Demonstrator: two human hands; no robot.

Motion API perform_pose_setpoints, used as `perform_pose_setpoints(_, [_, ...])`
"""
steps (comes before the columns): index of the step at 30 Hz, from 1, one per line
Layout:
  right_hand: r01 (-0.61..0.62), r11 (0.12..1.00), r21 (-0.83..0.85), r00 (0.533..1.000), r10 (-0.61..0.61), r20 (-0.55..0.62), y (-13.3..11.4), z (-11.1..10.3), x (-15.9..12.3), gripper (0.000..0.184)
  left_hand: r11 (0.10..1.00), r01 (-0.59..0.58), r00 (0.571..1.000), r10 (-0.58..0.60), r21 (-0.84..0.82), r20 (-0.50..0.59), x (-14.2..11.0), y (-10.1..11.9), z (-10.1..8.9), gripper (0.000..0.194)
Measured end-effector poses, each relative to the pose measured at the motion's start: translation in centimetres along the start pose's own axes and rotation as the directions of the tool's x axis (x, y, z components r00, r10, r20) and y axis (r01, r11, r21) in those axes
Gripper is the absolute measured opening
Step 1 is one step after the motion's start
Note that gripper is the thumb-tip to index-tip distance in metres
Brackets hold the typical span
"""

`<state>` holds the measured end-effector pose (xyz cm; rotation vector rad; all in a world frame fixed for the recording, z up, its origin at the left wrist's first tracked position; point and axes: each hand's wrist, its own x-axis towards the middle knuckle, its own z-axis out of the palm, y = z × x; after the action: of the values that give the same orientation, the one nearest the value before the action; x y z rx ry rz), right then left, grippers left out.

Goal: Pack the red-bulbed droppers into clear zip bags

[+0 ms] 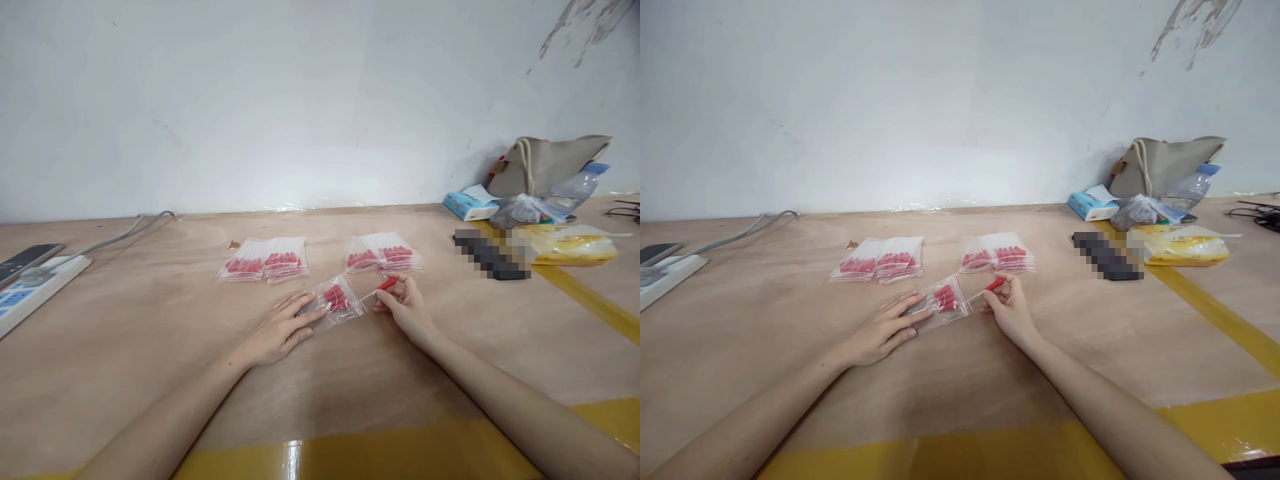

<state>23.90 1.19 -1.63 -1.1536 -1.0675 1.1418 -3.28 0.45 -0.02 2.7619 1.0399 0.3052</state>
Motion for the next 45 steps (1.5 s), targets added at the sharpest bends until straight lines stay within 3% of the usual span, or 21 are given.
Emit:
perform_pose_setpoints(6, [-0.092,0.992,-0.085,0.978,0.106,0.179,-0.2,-0.7,0.0,0.045,1.0,0.014,1.0,-0.015,-0.021,-0.011,0.1,0.0,0.0,0.041])
perform_pose_setpoints(12, [0.089,0.926,-0.366,0.955,0.025,0.295,-0.1,-0.9,0.3,0.04,1.0,0.01,1.0,-0.01,-0.021,-0.009,0.2,0.1,-0.1,0.041])
perform_pose_setpoints(16, [0.226,0.871,-0.435,0.931,-0.062,0.359,-0.2,0.1,0.1,0.035,1.0,0.006,1.0,-0.006,-0.022,-0.019,0.1,0.0,0.1,0.041])
perform_pose_setpoints(21, [0.315,0.785,-0.533,0.933,-0.151,0.328,-0.1,1.1,-0.5,0.027,1.0,0.001,1.0,-0.002,-0.022,-0.03,0.1,-0.2,0.2,0.041])
perform_pose_setpoints(30, [0.301,0.835,-0.461,0.948,-0.21,0.238,0.7,1.3,-0.7,0.014,0.997,0.025,0.998,-0.029,-0.073,-0.055,-0.1,-0.1,0.4,0.042])
perform_pose_setpoints(35, [0.301,0.821,-0.485,0.951,-0.292,0.096,0.9,1.2,-0.8,0.014,0.995,0.026,0.996,-0.034,-0.093,-0.086,0.0,-0.2,0.4,0.043])
perform_pose_setpoints(41, [0.276,0.784,-0.556,0.956,-0.282,0.077,0.7,0.9,-0.7,0.015,0.995,0.038,0.995,-0.046,-0.089,-0.085,0.0,-0.2,0.4,0.044])
perform_pose_setpoints(45, [0.219,0.847,-0.485,0.975,-0.205,0.083,0.6,0.9,-0.8,0.017,0.996,0.044,0.995,-0.051,-0.082,-0.084,0.0,-0.2,0.4,0.044])
